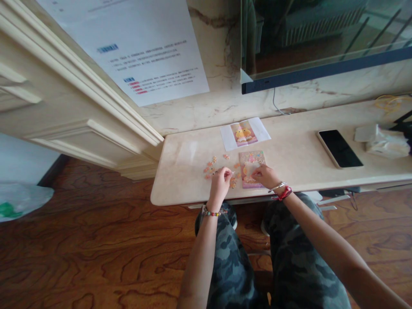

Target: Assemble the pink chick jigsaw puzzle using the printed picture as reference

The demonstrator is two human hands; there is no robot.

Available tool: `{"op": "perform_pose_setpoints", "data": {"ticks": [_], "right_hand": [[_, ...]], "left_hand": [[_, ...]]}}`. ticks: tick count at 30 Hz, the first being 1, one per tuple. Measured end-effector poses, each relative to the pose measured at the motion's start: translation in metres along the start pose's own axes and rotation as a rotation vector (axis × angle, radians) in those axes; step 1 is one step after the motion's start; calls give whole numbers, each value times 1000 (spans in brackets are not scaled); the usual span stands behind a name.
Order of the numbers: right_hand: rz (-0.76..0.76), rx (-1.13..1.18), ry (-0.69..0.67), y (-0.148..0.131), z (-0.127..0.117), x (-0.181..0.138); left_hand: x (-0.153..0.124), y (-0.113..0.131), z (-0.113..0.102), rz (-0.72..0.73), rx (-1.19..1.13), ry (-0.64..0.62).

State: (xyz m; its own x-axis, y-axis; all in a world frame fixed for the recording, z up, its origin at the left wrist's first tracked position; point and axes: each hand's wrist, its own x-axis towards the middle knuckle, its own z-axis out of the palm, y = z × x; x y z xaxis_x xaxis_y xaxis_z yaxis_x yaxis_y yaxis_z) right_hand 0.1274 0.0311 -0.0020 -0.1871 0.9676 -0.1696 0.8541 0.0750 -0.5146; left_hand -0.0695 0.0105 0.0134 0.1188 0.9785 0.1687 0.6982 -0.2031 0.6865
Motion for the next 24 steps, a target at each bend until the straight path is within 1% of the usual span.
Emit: {"op": "perform_pose_setpoints", "data": {"ticks": [5, 8, 12, 16, 21, 24], "right_hand": [[7, -19, 14, 0, 0, 0], [23, -17, 27, -1, 1, -1], [42, -16, 39, -4, 3, -2], [44, -33, 29, -6, 3, -3], [-1, -80, 77, -7, 4, -5], [-20, -97, 85, -7, 4, -7]], "left_hand": [[-11, 10, 10, 88, 126, -152], [-21, 19, 16, 130, 237, -198], [-33, 28, 22, 148, 344, -244], [-38, 33, 26, 135, 394, -241], [-36, 35, 28, 94, 317, -232], [-35, 35, 31, 51, 311, -212]]}}
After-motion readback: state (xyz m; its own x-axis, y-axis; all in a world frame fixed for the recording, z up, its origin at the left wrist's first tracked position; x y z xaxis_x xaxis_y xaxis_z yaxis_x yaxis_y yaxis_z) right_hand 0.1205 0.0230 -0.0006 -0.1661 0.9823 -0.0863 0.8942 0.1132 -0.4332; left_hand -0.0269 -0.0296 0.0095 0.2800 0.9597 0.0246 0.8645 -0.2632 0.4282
